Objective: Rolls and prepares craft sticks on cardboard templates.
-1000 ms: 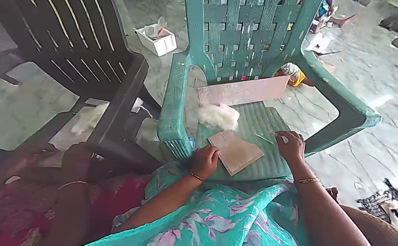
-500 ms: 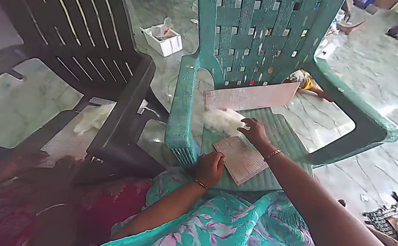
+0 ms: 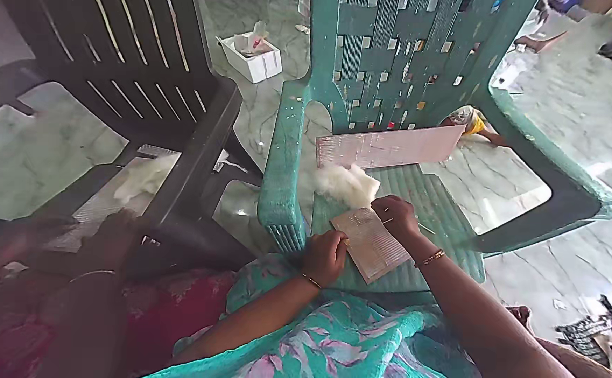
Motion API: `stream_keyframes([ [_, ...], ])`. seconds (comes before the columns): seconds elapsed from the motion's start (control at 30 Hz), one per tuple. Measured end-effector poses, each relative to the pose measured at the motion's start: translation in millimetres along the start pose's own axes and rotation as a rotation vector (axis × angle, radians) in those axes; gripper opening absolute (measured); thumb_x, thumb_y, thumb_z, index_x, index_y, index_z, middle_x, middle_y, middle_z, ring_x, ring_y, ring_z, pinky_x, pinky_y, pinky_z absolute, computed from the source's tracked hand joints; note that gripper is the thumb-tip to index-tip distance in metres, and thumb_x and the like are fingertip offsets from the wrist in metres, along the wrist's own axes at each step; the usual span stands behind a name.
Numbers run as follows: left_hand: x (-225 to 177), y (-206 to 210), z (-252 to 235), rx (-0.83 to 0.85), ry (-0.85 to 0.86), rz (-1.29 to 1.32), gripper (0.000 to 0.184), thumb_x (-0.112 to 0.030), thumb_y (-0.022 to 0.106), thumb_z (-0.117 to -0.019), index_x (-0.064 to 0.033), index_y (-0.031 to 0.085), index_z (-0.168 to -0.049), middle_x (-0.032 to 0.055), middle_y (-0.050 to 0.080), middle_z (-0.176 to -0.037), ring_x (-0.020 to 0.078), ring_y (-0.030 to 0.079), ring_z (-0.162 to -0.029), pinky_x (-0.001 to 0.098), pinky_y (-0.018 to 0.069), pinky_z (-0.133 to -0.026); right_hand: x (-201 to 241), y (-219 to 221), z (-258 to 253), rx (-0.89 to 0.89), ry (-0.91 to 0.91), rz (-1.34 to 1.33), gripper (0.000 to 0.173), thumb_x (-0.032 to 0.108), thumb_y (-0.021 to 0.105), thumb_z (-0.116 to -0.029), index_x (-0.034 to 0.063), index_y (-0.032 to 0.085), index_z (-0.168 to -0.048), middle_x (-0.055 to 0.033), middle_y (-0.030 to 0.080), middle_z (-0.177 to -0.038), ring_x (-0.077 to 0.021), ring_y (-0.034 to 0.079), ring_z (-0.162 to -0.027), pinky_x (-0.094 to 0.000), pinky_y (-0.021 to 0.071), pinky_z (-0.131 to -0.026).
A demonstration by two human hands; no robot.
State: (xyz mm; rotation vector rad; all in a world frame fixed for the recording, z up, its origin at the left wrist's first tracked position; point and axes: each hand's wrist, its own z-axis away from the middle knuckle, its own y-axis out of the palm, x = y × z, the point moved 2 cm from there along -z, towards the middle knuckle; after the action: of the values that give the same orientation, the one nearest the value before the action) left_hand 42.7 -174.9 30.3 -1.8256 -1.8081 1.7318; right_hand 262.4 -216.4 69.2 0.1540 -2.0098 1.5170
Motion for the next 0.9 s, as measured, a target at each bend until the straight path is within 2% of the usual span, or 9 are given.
stream_keyframes([
  [0.1,0,-1,-1,0.001,-0.009,0.013,0.028,-0.019,0.050,-0.1037,0.0003,0.071,-0.108,0.0145,0.074,-0.098,0.0285,0.072,-0.091,0.0507,0.0531,-0.082,-1,-12,14,-0.085,0.049,-0.052,0.013,0.008,0.067,-0.0976,0.0032,0.078,-0.104,-0.0168,0.074,-0.101,-0.0305,0.072,-0.092,-0.0490,0.0571,-0.084],
  [0.2,1,-1,1,-0.008,-0.007,0.031,0.030,-0.019,0.049,-0.1043,0.0010,0.071,-0.108,0.0153,0.073,-0.098,0.0288,0.071,-0.090,0.0507,0.0526,-0.081,-3,-23,26,-0.159,0.190,-0.233,0.015,0.011,0.069,-0.0978,0.0007,0.075,-0.106,-0.0157,0.073,-0.099,-0.0259,0.070,-0.088,-0.0451,0.0568,-0.082],
  [0.33,4,-1,2,-0.028,0.012,0.088,0.032,-0.019,0.047,-0.1055,0.0028,0.069,-0.110,0.0169,0.072,-0.099,0.0285,0.071,-0.091,0.0475,0.0545,-0.082,-7,-20,40,-0.207,0.363,-0.754,0.010,0.005,0.063,-0.0985,-0.0002,0.065,-0.107,-0.0056,0.068,-0.091,-0.0104,0.065,-0.075,-0.0271,0.0554,-0.068],
  [0.4,5,-3,2,-0.034,-0.011,0.146,0.033,-0.018,0.047,-0.1058,0.0055,0.069,-0.112,0.0189,0.071,-0.102,0.0268,0.071,-0.094,0.0412,0.0572,-0.087,1,-20,48,-0.176,0.440,-1.015,0.008,-0.002,0.059,-0.0984,0.0018,0.063,-0.105,-0.0047,0.069,-0.089,-0.0106,0.065,-0.075,-0.0253,0.0542,-0.065],
  [0.47,3,-6,1,-0.046,-0.079,0.259,0.032,-0.017,0.048,-0.1054,0.0084,0.066,-0.115,0.0189,0.070,-0.104,0.0199,0.068,-0.094,0.0316,0.0561,-0.087,10,-19,57,-0.118,0.484,-1.164,0.010,-0.004,0.056,-0.0994,0.0035,0.062,-0.104,-0.0045,0.069,-0.088,-0.0110,0.066,-0.074,-0.0247,0.0549,-0.064],
  [0.6,-8,-11,-7,-0.056,-0.265,0.553,0.033,-0.017,0.058,-0.1015,0.0106,0.058,-0.120,0.0141,0.065,-0.107,0.0084,0.063,-0.094,0.0229,0.0528,-0.086,24,-15,72,0.003,0.431,-1.237,0.011,-0.004,0.054,-0.0998,0.0031,0.062,-0.103,-0.0048,0.070,-0.087,-0.0106,0.066,-0.073,-0.0241,0.0549,-0.064],
  [0.77,-34,-14,-17,0.094,-0.367,0.708,0.031,-0.018,0.062,-0.0993,0.0056,0.062,-0.120,0.0034,0.063,-0.104,0.0007,0.056,-0.082,0.0187,0.0485,-0.077,31,-10,79,0.032,0.301,-1.110,0.007,0.000,0.058,-0.0989,0.0041,0.063,-0.101,-0.0006,0.070,-0.085,-0.0081,0.067,-0.074,-0.0234,0.0554,-0.068],
  [0.83,-42,-11,-21,0.124,-0.371,0.741,0.023,-0.014,0.063,-0.0986,0.0040,0.063,-0.113,0.0004,0.063,-0.099,0.0001,0.058,-0.083,0.0186,0.0496,-0.079,33,-8,81,0.038,0.284,-1.104,0.006,0.001,0.059,-0.0982,0.0044,0.063,-0.101,-0.0004,0.069,-0.085,-0.0076,0.066,-0.074,-0.0232,0.0552,-0.068],
  [0.9,-47,-8,-25,0.100,-0.375,0.735,0.014,-0.010,0.062,-0.0996,0.0024,0.066,-0.105,-0.0018,0.064,-0.090,-0.0011,0.058,-0.078,0.0177,0.0495,-0.075,31,-8,81,0.035,0.298,-1.115,0.005,0.002,0.058,-0.0993,0.0041,0.062,-0.101,-0.0012,0.069,-0.085,-0.0084,0.067,-0.075,-0.0239,0.0557,-0.068],
])
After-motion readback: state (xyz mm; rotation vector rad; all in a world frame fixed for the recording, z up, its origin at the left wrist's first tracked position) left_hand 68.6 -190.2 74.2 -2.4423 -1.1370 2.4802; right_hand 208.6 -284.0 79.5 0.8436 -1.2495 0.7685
